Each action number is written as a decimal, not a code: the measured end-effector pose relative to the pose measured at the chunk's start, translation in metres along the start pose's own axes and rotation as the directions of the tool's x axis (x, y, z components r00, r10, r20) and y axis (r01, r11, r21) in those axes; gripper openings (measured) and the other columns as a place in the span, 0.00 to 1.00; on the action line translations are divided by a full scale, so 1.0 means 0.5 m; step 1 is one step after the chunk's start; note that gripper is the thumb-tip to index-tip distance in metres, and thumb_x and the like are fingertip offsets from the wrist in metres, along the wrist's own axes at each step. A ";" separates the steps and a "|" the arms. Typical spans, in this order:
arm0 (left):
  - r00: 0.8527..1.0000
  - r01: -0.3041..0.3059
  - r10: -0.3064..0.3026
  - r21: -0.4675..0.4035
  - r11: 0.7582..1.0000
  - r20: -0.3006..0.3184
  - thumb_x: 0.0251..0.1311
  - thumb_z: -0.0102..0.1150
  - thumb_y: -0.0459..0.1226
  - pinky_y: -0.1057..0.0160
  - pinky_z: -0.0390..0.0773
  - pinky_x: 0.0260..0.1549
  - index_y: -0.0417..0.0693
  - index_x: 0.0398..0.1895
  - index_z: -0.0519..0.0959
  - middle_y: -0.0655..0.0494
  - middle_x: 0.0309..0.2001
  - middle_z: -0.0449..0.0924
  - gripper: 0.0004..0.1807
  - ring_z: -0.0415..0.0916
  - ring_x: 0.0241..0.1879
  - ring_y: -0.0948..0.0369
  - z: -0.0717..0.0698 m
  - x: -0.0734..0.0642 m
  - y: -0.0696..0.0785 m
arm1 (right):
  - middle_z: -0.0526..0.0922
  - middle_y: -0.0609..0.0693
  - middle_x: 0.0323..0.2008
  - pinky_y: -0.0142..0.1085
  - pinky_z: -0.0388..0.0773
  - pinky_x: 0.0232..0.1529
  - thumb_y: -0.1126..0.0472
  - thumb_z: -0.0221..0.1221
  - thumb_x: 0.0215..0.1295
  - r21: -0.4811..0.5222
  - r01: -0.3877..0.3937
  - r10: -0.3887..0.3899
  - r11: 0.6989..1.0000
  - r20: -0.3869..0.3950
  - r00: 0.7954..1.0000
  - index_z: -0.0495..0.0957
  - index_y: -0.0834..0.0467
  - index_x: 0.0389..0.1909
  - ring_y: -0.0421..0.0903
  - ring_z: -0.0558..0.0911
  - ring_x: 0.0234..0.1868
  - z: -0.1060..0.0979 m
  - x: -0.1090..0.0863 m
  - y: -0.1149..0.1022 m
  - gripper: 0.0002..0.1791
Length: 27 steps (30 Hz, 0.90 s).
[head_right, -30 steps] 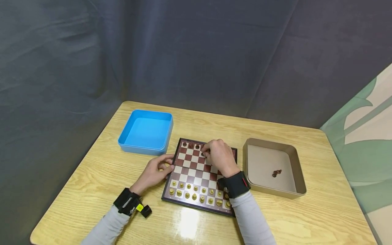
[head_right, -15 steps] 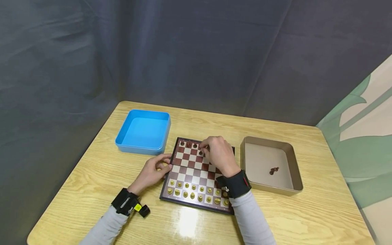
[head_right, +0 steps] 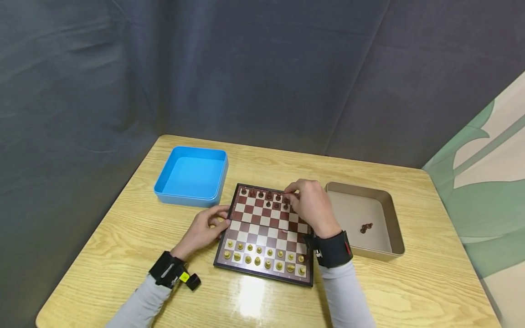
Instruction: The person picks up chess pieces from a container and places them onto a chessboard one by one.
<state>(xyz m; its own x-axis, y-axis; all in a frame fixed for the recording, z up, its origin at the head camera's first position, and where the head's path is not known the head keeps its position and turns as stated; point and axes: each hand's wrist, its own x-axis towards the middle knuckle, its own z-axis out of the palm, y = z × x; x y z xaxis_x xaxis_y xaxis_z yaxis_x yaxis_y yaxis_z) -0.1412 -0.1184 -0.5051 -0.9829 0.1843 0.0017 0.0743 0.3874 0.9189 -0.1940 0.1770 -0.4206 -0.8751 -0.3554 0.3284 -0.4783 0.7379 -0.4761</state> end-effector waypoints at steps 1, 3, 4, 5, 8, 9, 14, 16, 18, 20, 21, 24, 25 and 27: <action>1.000 0.002 -0.002 -0.002 1.000 0.001 0.52 0.57 0.38 0.63 0.75 0.18 0.52 0.54 0.68 0.56 0.37 0.72 0.23 0.75 0.24 0.61 0.000 0.000 0.000 | 0.74 0.41 0.24 0.33 0.61 0.11 0.63 0.61 0.51 -0.002 -0.004 0.004 1.000 -0.007 1.000 0.80 0.48 0.30 0.38 0.65 0.11 -0.004 -0.003 0.004 0.06; 1.000 0.006 -0.006 -0.011 1.000 0.008 0.52 0.57 0.38 0.63 0.75 0.18 0.52 0.54 0.68 0.56 0.37 0.72 0.23 0.75 0.25 0.61 0.001 0.000 0.000 | 0.75 0.42 0.24 0.33 0.62 0.11 0.63 0.60 0.51 -0.002 -0.008 0.008 1.000 -0.019 1.000 0.80 0.50 0.31 0.38 0.65 0.12 -0.013 -0.009 0.014 0.06; 1.000 0.008 -0.008 -0.014 1.000 0.011 0.52 0.57 0.38 0.63 0.75 0.18 0.52 0.54 0.68 0.56 0.37 0.72 0.23 0.75 0.25 0.61 0.001 0.001 -0.001 | 0.75 0.43 0.24 0.34 0.62 0.12 0.63 0.60 0.51 -0.003 -0.008 0.008 1.000 -0.023 1.000 0.80 0.51 0.31 0.38 0.66 0.13 -0.018 -0.013 0.018 0.06; 1.000 0.009 -0.009 -0.018 1.000 0.015 0.52 0.57 0.38 0.63 0.76 0.18 0.52 0.54 0.68 0.56 0.38 0.72 0.23 0.75 0.25 0.61 0.002 0.001 -0.001 | 0.76 0.43 0.25 0.34 0.63 0.12 0.63 0.60 0.51 -0.009 -0.013 0.013 1.000 -0.028 1.000 0.80 0.51 0.31 0.38 0.67 0.14 -0.022 -0.016 0.021 0.06; 1.000 0.012 -0.012 -0.022 1.000 0.018 0.52 0.57 0.38 0.63 0.76 0.18 0.52 0.54 0.68 0.56 0.38 0.72 0.24 0.75 0.25 0.61 0.001 0.001 -0.002 | 0.76 0.44 0.25 0.34 0.63 0.14 0.63 0.60 0.51 -0.030 -0.034 0.033 0.999 -0.033 0.999 0.80 0.51 0.32 0.38 0.67 0.15 -0.033 -0.025 0.033 0.06; 1.000 0.014 -0.014 -0.019 1.000 0.014 0.52 0.57 0.38 0.63 0.75 0.18 0.52 0.54 0.68 0.56 0.38 0.72 0.24 0.75 0.25 0.61 0.000 0.001 -0.003 | 0.76 0.44 0.25 0.34 0.64 0.14 0.63 0.60 0.52 -0.032 -0.044 0.043 0.999 -0.031 0.999 0.80 0.52 0.32 0.39 0.67 0.15 -0.036 -0.028 0.036 0.06; 1.000 0.012 -0.012 -0.015 1.000 -0.009 0.51 0.58 0.39 0.62 0.75 0.18 0.52 0.54 0.68 0.57 0.38 0.72 0.24 0.75 0.24 0.61 -0.005 0.001 -0.003 | 0.76 0.47 0.27 0.35 0.68 0.18 0.64 0.58 0.53 -0.030 -0.119 0.119 0.992 0.002 0.993 0.80 0.54 0.32 0.42 0.72 0.21 -0.053 -0.043 0.059 0.05; 1.000 0.014 -0.014 -0.017 1.000 -0.010 0.51 0.58 0.39 0.62 0.75 0.18 0.52 0.54 0.68 0.57 0.38 0.72 0.24 0.75 0.23 0.61 -0.006 0.002 -0.004 | 0.77 0.50 0.30 0.37 0.70 0.20 0.64 0.57 0.54 -0.039 -0.168 0.169 0.985 0.020 0.985 0.80 0.55 0.33 0.45 0.74 0.25 -0.063 -0.048 0.072 0.06; 1.000 0.017 -0.017 -0.017 1.000 -0.008 0.51 0.58 0.40 0.62 0.75 0.18 0.53 0.54 0.68 0.57 0.38 0.72 0.24 0.75 0.23 0.61 -0.006 0.002 -0.006 | 0.79 0.52 0.31 0.38 0.71 0.19 0.63 0.57 0.55 -0.080 -0.224 0.227 0.971 0.031 0.973 0.80 0.56 0.33 0.48 0.76 0.26 -0.075 -0.056 0.086 0.06; 1.000 0.020 -0.020 -0.016 1.000 -0.009 0.51 0.58 0.40 0.62 0.75 0.18 0.53 0.54 0.68 0.58 0.38 0.72 0.24 0.75 0.23 0.61 -0.006 0.002 -0.006 | 0.80 0.54 0.33 0.40 0.71 0.18 0.60 0.56 0.56 -0.122 -0.293 0.302 0.948 0.058 0.952 0.80 0.55 0.36 0.51 0.77 0.28 -0.092 -0.065 0.096 0.08; 1.000 0.021 -0.021 -0.015 1.000 -0.008 0.51 0.58 0.40 0.62 0.75 0.18 0.53 0.54 0.68 0.58 0.38 0.72 0.24 0.75 0.24 0.61 -0.007 0.002 -0.006 | 0.80 0.55 0.34 0.41 0.70 0.17 0.59 0.55 0.56 -0.141 -0.328 0.340 0.934 0.074 0.937 0.80 0.55 0.37 0.52 0.77 0.29 -0.100 -0.069 0.099 0.09; 1.000 0.023 -0.023 -0.015 1.000 -0.011 0.51 0.58 0.39 0.62 0.75 0.18 0.53 0.54 0.68 0.58 0.38 0.72 0.24 0.75 0.24 0.61 -0.009 0.002 -0.006 | 0.79 0.56 0.34 0.39 0.67 0.13 0.57 0.54 0.57 -0.181 -0.405 0.429 0.896 0.122 0.895 0.79 0.56 0.38 0.52 0.77 0.26 -0.123 -0.081 0.107 0.11; 1.000 0.024 -0.024 -0.018 1.000 -0.011 0.51 0.58 0.39 0.62 0.75 0.18 0.53 0.54 0.68 0.58 0.38 0.72 0.24 0.75 0.24 0.61 -0.010 0.002 -0.006 | 0.79 0.56 0.34 0.39 0.68 0.14 0.57 0.54 0.57 -0.181 -0.430 0.456 0.885 0.142 0.879 0.79 0.57 0.38 0.51 0.76 0.25 -0.130 -0.084 0.109 0.11; 1.000 0.025 -0.025 -0.022 0.999 -0.011 0.51 0.58 0.39 0.62 0.75 0.18 0.53 0.54 0.68 0.58 0.38 0.72 0.24 0.75 0.24 0.61 -0.011 0.003 -0.007 | 0.78 0.56 0.31 0.38 0.66 0.13 0.58 0.53 0.57 -0.184 -0.464 0.493 0.866 0.168 0.854 0.78 0.58 0.37 0.48 0.75 0.22 -0.141 -0.089 0.115 0.11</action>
<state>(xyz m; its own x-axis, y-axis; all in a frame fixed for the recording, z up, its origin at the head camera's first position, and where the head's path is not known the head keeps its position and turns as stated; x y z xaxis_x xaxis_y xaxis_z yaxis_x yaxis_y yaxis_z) -0.1437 -0.1244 -0.5061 -0.9862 0.1646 -0.0167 0.0464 0.3722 0.9270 -0.1772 0.2755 -0.4053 -0.9951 -0.0359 -0.0916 0.0053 0.9100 -0.4146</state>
